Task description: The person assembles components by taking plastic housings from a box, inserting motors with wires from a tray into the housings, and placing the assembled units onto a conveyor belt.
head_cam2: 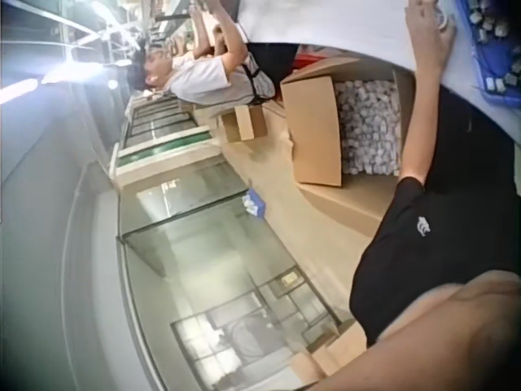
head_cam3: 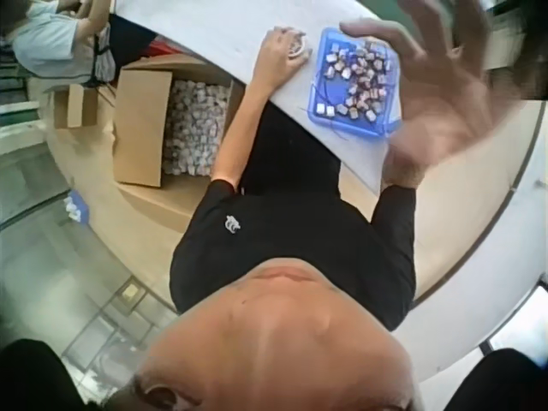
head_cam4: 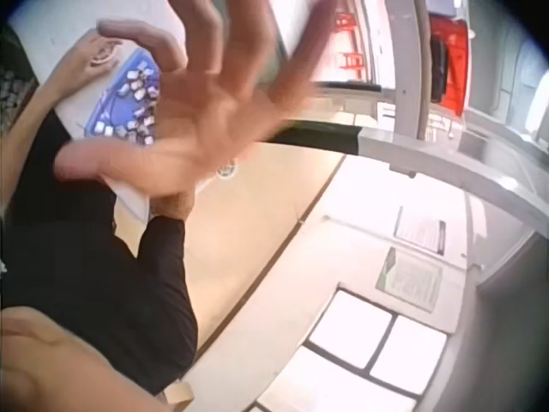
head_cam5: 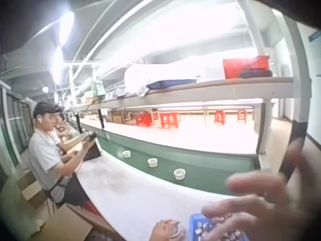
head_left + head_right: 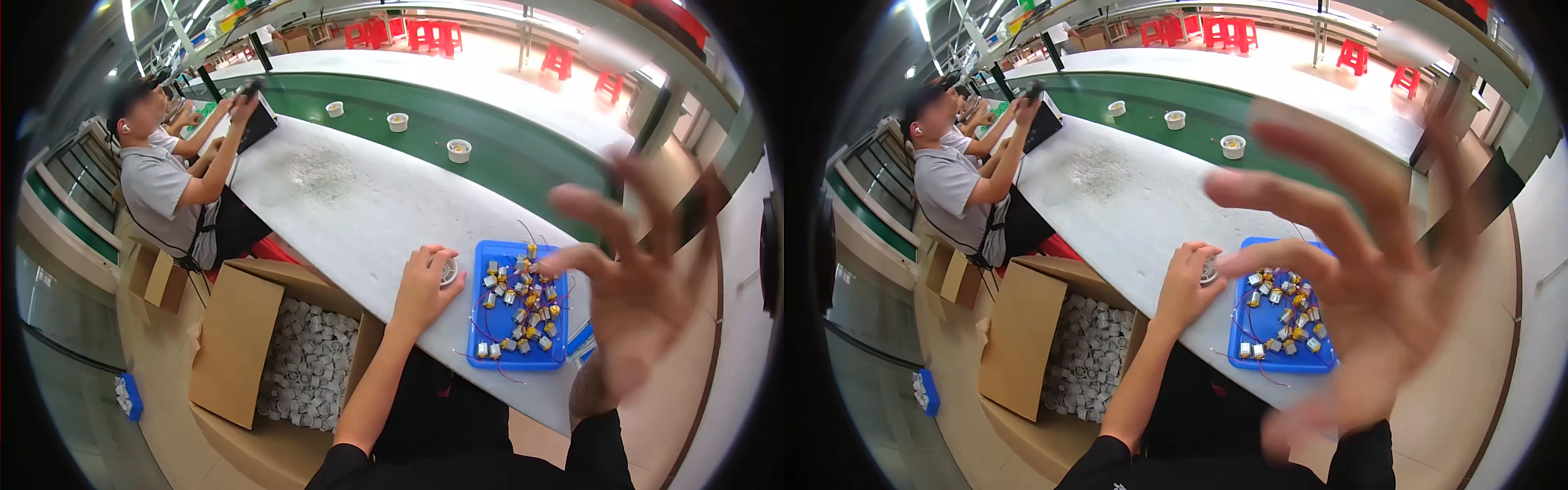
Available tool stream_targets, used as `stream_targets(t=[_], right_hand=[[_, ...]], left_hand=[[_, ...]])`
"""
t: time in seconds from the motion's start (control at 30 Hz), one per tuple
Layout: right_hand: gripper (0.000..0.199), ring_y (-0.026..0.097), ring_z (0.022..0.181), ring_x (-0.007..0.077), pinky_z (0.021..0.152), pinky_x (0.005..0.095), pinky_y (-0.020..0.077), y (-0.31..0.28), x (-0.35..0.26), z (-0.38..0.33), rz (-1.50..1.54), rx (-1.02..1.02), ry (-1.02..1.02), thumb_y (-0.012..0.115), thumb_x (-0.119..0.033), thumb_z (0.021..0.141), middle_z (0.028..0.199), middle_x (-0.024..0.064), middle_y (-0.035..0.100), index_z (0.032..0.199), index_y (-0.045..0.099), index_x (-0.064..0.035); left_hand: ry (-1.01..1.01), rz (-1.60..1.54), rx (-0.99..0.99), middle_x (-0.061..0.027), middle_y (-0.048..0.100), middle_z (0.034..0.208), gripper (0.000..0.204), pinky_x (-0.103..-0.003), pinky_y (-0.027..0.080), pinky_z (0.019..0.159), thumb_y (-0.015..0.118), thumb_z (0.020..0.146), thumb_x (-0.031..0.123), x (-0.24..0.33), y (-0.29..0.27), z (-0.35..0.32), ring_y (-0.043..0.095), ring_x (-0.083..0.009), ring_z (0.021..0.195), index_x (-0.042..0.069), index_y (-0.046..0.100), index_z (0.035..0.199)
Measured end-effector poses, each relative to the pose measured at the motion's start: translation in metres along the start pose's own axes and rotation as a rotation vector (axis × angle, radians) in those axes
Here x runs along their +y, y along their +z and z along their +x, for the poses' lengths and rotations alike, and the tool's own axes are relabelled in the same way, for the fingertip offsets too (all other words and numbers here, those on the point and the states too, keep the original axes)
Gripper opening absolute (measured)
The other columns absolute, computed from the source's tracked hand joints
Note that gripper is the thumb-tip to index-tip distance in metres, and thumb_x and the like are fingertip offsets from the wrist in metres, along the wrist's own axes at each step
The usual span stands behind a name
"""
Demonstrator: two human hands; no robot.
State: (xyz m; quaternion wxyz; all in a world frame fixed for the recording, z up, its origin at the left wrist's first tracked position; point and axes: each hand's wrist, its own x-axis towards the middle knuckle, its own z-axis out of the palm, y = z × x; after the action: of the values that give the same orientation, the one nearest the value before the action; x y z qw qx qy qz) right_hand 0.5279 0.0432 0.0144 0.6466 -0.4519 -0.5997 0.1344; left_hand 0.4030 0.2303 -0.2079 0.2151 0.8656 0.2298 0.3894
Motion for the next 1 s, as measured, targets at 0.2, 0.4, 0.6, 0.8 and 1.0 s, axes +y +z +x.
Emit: stream_targets(t=[0.2, 0.4, 0.6, 0.8, 1.0], right_hand=[[0.102, 0.059, 0.120, 0.0372, 0.081, 0.0377, 0.0619, -0.006, -0.033, 0.046, -0.169, 0.049, -0.070, 0.073, -0.057, 0.079, 0.143, 0.0305, 0.037, 0.152, 0.020, -0.0094], [0.075, 0.063, 0.109, 0.0313, 0.076, 0.0342, 0.0623, -0.014, -0.075, 0.125, -0.346, 0.124, -0.299, 0.064, -0.046, 0.088, 0.129, 0.0257, 0.047, 0.140, 0.031, -0.0052], [0.050, 0.068, 0.098, 0.0254, 0.072, 0.0306, 0.0627, -0.023, -0.102, 0.170, -0.513, 0.206, -0.282, 0.056, -0.036, 0.096, 0.115, 0.0209, 0.057, 0.129, 0.043, -0.0010], [0.033, 0.073, 0.087, 0.0196, 0.068, 0.0270, 0.0631, -0.023, -0.087, 0.212, -0.606, 0.239, -0.195, 0.047, -0.026, 0.104, 0.101, 0.0160, 0.067, 0.117, 0.054, 0.0032], [0.034, 0.066, 0.097, 0.0346, 0.084, 0.0491, 0.0537, -0.017, -0.055, 0.065, -0.222, -0.637, -0.440, 0.073, -0.042, 0.092, 0.138, 0.0184, 0.059, 0.107, 0.079, -0.0114]], left_hand=[[-0.061, 0.048, -0.069, -0.0137, 0.059, 0.114, 0.033, -0.043, 0.049, 0.091, 0.075, 0.081, 0.014, -0.003, -0.002, 0.003, 0.059, -0.0345, 0.104, 0.007, 0.064, 0.112], [-0.029, -0.019, -0.001, -0.0146, 0.059, 0.112, 0.031, -0.043, 0.049, 0.091, 0.073, 0.084, 0.018, -0.001, 0.001, -0.016, 0.060, -0.0338, 0.104, 0.009, 0.065, 0.113], [0.057, 0.177, 0.025, -0.0133, 0.059, 0.112, 0.035, -0.043, 0.049, 0.091, 0.075, 0.082, 0.016, -0.002, 0.003, -0.021, 0.059, -0.0330, 0.104, 0.009, 0.065, 0.115], [-0.062, -0.030, 0.025, -0.0140, 0.059, 0.115, 0.034, -0.043, 0.050, 0.090, 0.075, 0.083, 0.015, -0.001, 0.000, -0.006, 0.059, -0.0334, 0.104, 0.009, 0.065, 0.115], [-0.027, -0.025, 0.034, -0.0161, 0.059, 0.115, 0.043, -0.044, 0.049, 0.093, 0.078, 0.078, 0.016, 0.001, 0.006, 0.000, 0.058, -0.0355, 0.107, 0.008, 0.063, 0.118]])
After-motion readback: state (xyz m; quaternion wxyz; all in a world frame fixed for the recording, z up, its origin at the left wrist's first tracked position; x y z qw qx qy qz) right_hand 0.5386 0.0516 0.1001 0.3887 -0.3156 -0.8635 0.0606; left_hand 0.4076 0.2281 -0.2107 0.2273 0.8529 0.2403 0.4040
